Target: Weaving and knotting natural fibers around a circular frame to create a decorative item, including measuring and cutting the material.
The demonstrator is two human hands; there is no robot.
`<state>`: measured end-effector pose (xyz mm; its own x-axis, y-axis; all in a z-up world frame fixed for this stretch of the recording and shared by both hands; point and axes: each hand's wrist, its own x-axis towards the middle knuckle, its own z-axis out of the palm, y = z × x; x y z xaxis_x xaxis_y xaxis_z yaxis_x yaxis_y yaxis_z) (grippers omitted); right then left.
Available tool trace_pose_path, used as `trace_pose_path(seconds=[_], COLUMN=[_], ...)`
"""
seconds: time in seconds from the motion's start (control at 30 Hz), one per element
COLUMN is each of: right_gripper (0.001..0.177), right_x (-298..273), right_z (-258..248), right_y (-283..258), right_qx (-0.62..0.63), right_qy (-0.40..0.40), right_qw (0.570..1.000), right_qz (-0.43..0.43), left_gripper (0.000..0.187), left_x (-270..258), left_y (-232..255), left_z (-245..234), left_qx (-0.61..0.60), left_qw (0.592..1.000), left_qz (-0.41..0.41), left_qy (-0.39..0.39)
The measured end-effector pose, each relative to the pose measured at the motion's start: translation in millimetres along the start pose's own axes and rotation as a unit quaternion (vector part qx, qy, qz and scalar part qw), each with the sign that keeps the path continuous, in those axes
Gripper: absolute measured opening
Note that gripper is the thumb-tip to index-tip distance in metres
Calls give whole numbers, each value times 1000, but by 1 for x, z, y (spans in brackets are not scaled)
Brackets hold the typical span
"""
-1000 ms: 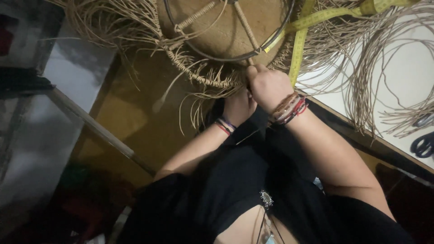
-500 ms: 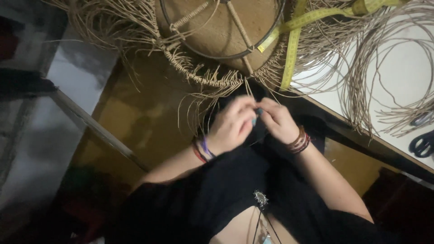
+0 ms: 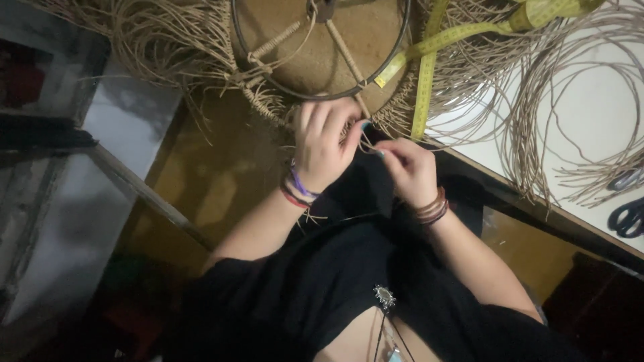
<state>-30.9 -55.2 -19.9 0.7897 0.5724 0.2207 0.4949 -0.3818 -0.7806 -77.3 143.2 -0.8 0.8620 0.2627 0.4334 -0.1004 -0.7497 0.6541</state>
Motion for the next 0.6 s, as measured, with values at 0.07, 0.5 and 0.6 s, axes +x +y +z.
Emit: trace_pose_path(seconds=[0.07,0.5,0.6], right_gripper=[15,20,18], right_x=[-4,0,-7], right_z=[10,28,41], right_y=[13,7,19], right_qx=[357,562,586], right_qy=[-47,-71,-36], right_qw=[899,754,748], right_qz=[249,333,311], left_gripper=[18,45,44], left_x=[-20,-34,-21], left_y=[2,-7,0], left_z=[-6,-21,11], left_qx=[-46,-139,-365], left_qw=[996,980,929], left_qz=[80,82,-11], left_qy=[9,-112,-56])
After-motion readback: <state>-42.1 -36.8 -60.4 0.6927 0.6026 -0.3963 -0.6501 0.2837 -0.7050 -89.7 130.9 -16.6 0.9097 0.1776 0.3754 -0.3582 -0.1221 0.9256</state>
